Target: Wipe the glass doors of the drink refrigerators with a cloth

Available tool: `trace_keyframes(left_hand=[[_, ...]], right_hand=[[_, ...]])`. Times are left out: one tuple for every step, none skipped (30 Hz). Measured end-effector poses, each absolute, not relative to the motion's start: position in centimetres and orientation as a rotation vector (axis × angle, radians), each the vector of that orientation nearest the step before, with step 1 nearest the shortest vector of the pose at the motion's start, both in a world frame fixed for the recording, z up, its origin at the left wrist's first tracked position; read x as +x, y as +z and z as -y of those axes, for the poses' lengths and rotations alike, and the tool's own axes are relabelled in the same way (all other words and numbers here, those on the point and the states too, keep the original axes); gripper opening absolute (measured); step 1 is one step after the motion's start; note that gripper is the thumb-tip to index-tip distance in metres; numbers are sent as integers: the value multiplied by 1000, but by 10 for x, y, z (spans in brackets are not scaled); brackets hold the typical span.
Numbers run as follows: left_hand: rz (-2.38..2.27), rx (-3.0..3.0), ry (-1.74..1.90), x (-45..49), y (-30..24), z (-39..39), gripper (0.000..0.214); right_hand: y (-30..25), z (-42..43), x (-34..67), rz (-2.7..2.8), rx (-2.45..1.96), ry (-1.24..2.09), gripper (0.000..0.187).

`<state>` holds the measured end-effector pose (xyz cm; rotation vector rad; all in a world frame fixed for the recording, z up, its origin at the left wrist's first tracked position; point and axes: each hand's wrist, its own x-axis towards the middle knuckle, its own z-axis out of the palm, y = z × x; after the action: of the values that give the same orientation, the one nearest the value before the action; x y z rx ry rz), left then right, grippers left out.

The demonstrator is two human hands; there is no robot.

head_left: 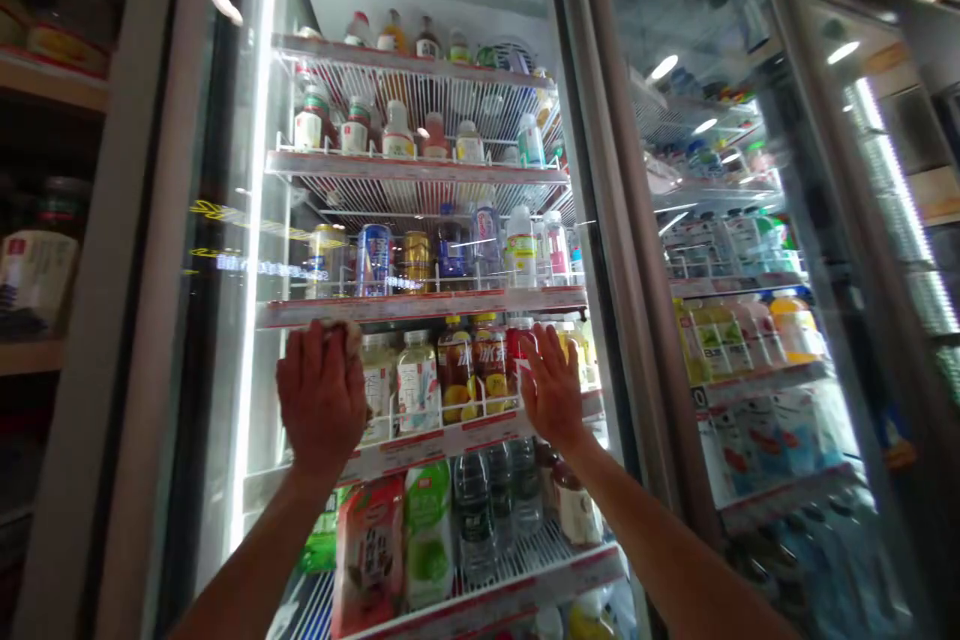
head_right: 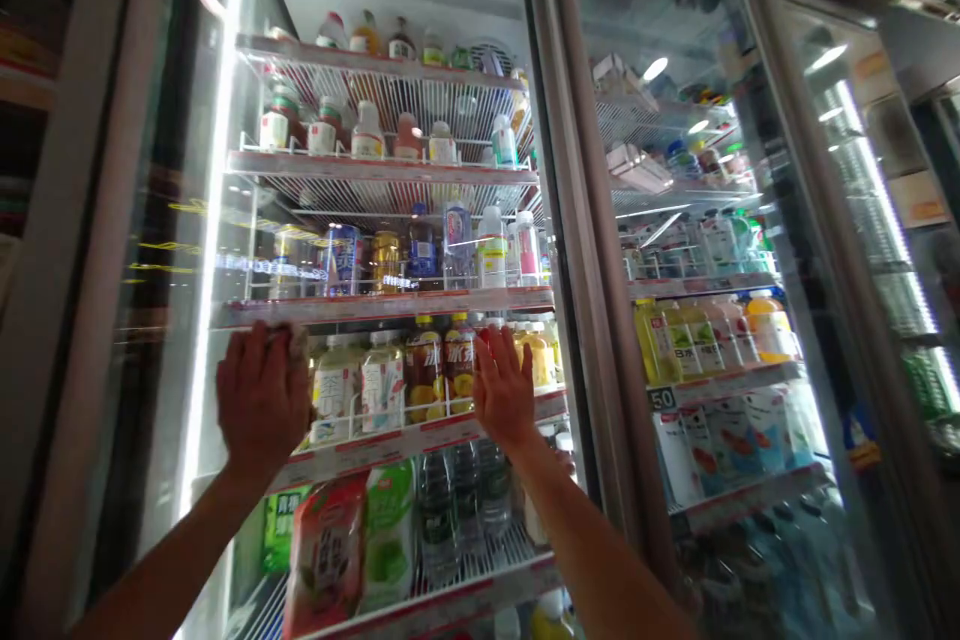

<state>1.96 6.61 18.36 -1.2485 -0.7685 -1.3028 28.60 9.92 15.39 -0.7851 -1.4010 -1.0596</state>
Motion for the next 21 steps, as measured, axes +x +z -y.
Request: trace_keyframes(left_hand=[[776,-1246,-1311,20,181,-65,57],[753,-1305,-1263,25,175,-64,57],[702,-1408,-1164,31,167,-64,55],[636,-1509,-1061,37,159,-64,53],[584,-1586,-975,40,152,-64,50],[560,-1627,-925,38,148,-65,48],[562,-1634,-912,32,147,-65,47],[587,-1605,-940,21,149,-64,48],[641,-1539,-1008,7,153,-63,49],[688,-1441,-1108,-6,158,-61,51],[749,-1310,-1237,-17,162,-60,52],[796,-1215,-1329,-24,164,-58,54],[824,-1173,-1371,-25,162,-56,55],[830,-1203,-1351,-22,157,-55,55],[802,-1301,-1270,-16,150,-54,54],[742,-1429,-1143,-11,142,-54,54],[675,-1540,-1023,-8,133,-54,54],[619,-1613,-927,-9,127,-54,55],[608,-1634,-891,-15,123,-54,57],[639,-1623,-923,-26,122,-54,60],[683,-1566,-1002,-38,123,-53,63]], right_hand=[[154,-99,286,1399,-783,-1057,51],[154,-99,285,1397,-780,-1055,52],[154,-99,285,1394,-778,-1051,53],[154,-99,286,1392,-776,-1047,54],[154,-99,286,1391,-774,-1044,55],[154,-99,287,1390,-771,-1042,56],[154,-99,288,1389,-768,-1044,57],[154,-99,288,1391,-766,-1046,57],[154,-99,289,1391,-766,-1048,57],[153,-99,288,1386,-767,-1047,57],[153,-99,287,1377,-769,-1043,57],[152,-98,284,1371,-771,-1036,58],[150,-96,281,1371,-769,-1030,58],[147,-95,276,1384,-759,-1031,58],[145,-94,272,1409,-743,-1037,57],[142,-92,267,1441,-729,-1044,56],[139,-91,262,1470,-718,-1049,55],[136,-91,259,1487,-711,-1048,54],[134,-90,257,1490,-707,-1042,52],[132,-90,255,1485,-707,-1031,52],[131,-90,255,1476,-707,-1019,51]])
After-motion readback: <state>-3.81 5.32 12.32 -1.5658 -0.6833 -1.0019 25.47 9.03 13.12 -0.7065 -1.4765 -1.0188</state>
